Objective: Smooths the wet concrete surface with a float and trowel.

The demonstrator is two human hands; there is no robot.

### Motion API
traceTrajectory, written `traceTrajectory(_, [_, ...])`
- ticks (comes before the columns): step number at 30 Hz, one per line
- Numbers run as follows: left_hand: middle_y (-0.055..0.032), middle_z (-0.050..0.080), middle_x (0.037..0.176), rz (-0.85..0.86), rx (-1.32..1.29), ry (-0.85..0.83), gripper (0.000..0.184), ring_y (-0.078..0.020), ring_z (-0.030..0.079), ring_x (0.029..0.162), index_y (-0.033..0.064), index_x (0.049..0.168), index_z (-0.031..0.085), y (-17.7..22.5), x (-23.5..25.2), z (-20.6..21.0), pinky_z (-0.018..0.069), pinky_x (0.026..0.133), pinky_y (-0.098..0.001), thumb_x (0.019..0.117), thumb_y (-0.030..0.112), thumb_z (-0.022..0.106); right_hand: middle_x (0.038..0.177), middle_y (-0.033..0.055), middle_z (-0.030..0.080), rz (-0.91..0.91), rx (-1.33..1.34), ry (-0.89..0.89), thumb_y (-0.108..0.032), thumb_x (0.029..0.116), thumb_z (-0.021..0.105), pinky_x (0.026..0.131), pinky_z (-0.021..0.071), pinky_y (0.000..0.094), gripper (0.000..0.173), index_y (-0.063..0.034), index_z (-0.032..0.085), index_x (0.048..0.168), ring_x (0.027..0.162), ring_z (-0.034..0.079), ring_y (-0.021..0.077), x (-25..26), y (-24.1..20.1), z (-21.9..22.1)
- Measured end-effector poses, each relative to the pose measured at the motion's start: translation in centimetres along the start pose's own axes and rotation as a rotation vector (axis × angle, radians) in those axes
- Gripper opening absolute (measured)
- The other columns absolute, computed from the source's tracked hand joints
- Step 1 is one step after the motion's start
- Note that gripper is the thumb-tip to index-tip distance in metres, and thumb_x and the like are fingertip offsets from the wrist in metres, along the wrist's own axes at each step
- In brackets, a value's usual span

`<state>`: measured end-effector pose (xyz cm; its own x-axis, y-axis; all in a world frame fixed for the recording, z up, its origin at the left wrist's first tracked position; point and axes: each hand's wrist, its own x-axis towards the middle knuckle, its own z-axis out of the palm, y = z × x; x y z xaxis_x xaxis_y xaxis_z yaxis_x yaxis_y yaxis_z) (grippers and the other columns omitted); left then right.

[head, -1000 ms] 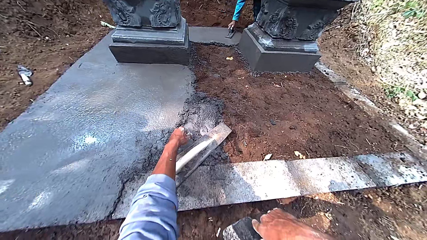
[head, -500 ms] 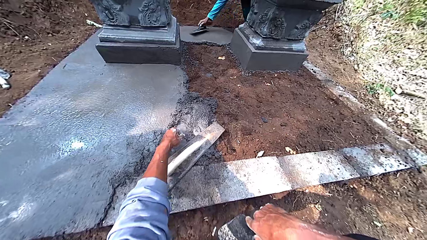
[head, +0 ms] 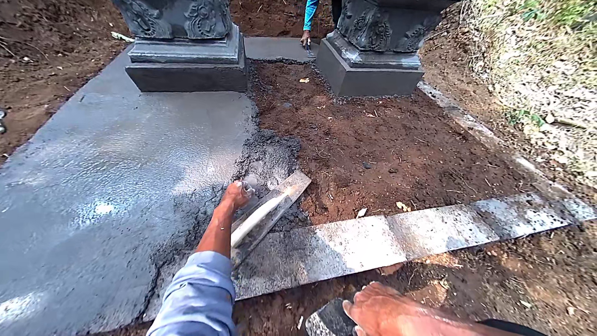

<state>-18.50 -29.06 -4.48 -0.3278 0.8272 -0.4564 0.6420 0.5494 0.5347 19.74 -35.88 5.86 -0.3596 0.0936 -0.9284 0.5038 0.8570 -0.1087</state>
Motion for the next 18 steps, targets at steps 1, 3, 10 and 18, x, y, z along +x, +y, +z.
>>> traceTrajectory(1, [-0.0240, 0.067, 0.119, -0.002, 0.000, 0.002, 0.035, -0.0340, 0.068, 0.105, -0.0019, 0.124, 0.065, 0.1, -0.1, 0.0, 0.0515, 0.097, -0.0508, 0.1064, 0.026, 0.053, 0.115, 0.0241, 0.068, 0.003, 0.000, 0.002, -0.036, 0.1091, 0.047, 0.094, 0.0500, 0.0598, 0.042, -0.0045, 0.057, 0.135, 0.113, 0.066, 0.0430, 0.0, 0.0, 0.0])
traceTrajectory(3, [-0.0238, 0.068, 0.118, -0.009, -0.008, 0.004, 0.034, -0.0341, 0.068, 0.105, -0.0017, 0.124, 0.066, 0.2, 0.0, -0.2, 0.0517, 0.097, -0.0509, 0.1066, 0.025, 0.053, 0.114, 0.0235, 0.068, 0.003, -0.006, 0.013, -0.036, 0.1083, 0.048, 0.093, 0.0505, 0.0592, 0.042, -0.0045, 0.057, 0.134, 0.111, 0.067, 0.0421, -0.1, 0.0, -0.1])
traceTrajectory(10, [-0.0249, 0.070, 0.106, 0.032, -0.052, 0.027, 0.032, -0.0378, 0.070, 0.094, -0.0025, 0.116, 0.067, -1.3, 0.9, 0.2, 0.0536, 0.090, -0.0585, 0.1054, 0.025, 0.056, 0.116, 0.0245, 0.067, 0.007, -0.025, -0.030, -0.034, 0.1093, 0.046, 0.095, 0.0495, 0.0587, 0.043, -0.0029, 0.053, 0.138, 0.113, 0.065, 0.0422, -0.1, -0.2, -0.3])
traceTrajectory(18, [-0.0186, 0.070, 0.100, -0.013, -0.089, -0.009, 0.032, -0.0270, 0.069, 0.079, 0.0025, 0.121, 0.066, -1.4, 0.7, 0.0, 0.0576, 0.079, -0.0484, 0.1037, 0.029, 0.060, 0.113, 0.0225, 0.067, -0.014, -0.048, -0.018, -0.035, 0.1099, 0.043, 0.092, 0.0508, 0.0567, 0.042, -0.0051, 0.053, 0.137, 0.109, 0.066, 0.0411, -0.3, 0.1, -0.6])
